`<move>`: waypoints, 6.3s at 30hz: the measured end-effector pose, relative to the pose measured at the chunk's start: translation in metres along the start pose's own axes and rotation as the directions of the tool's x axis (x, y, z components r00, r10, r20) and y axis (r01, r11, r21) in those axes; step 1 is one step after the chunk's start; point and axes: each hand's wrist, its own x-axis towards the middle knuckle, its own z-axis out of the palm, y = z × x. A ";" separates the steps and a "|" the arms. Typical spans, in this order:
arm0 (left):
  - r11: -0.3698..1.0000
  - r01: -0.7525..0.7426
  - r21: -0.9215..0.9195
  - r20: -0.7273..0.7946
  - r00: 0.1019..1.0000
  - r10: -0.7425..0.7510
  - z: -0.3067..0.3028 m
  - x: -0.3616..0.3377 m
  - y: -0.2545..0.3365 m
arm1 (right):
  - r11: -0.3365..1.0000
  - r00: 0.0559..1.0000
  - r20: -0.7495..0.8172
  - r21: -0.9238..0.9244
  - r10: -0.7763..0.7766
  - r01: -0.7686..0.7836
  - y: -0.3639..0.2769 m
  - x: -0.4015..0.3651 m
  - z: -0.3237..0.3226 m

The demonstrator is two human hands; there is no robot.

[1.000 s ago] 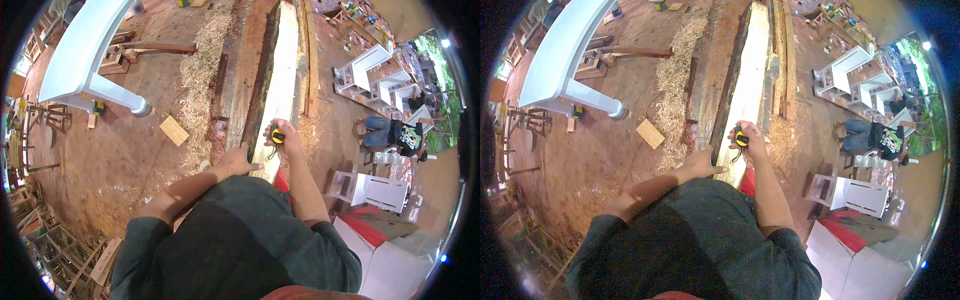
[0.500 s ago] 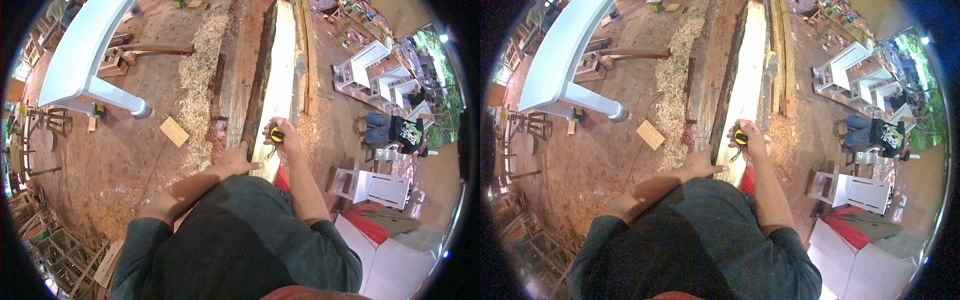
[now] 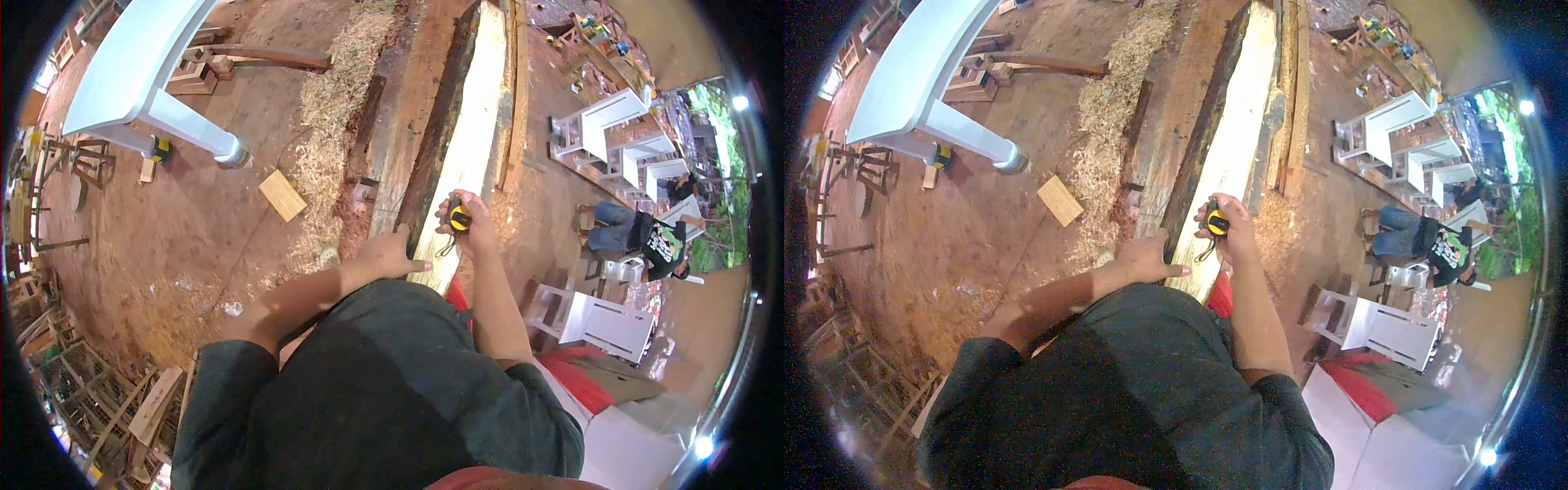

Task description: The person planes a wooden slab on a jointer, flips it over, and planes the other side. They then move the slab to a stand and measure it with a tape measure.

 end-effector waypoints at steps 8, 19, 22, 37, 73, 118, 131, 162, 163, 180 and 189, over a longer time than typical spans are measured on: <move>0.999 0.036 -0.004 0.009 0.999 -0.036 -0.008 -0.004 0.006 | 1.000 0.999 -0.041 -0.017 0.020 -0.021 0.001 -0.002 0.007; 0.984 -0.086 -0.153 -0.051 0.996 0.079 -0.001 -0.007 -0.019 | 0.991 0.983 -0.124 0.004 0.137 -0.137 -0.003 0.005 0.027; 0.973 -0.128 -0.193 -0.064 0.991 0.117 0.000 -0.007 -0.027 | 0.974 0.966 -0.165 -0.081 0.198 -0.213 -0.011 0.008 0.032; 0.088 -0.126 -0.988 -0.108 0.977 0.186 -0.010 0.056 -0.071 | -0.596 0.977 0.068 -0.783 0.204 0.179 -0.016 0.006 0.176; 0.701 0.026 -0.713 -0.529 0.636 -0.561 0.049 0.187 -0.140 | -0.986 0.974 0.164 0.029 -0.155 -0.162 -0.265 0.220 0.192; 0.798 0.235 -0.555 -0.384 0.778 -0.497 -0.004 0.146 -0.130 | -0.431 0.955 -0.014 -0.891 -0.297 -0.147 -0.137 -0.014 0.006; 0.892 -0.300 -0.337 -0.287 0.936 0.206 0.040 0.053 -0.036 | 0.548 0.977 -0.162 -0.834 -0.138 -0.061 -0.020 -0.042 0.086; 0.969 -0.098 -0.225 0.083 0.989 0.119 0.017 0.047 -0.036 | 0.976 0.978 -0.199 -0.216 -0.070 0.026 0.007 -0.015 0.025; 0.966 -0.124 -0.227 0.052 0.989 0.139 0.021 0.049 -0.038 | 0.960 0.974 -0.208 -0.278 -0.087 0.027 0.006 -0.018 0.025; 0.868 -0.285 -0.406 -0.064 0.957 0.284 0.019 0.043 -0.034 | 0.955 0.977 -0.178 -0.288 -0.120 0.065 0.013 -0.016 0.017; 0.859 -0.320 -0.401 -0.099 0.947 0.306 0.033 0.055 -0.051 | 0.947 0.975 -0.183 -0.316 -0.129 0.066 0.010 -0.021 0.024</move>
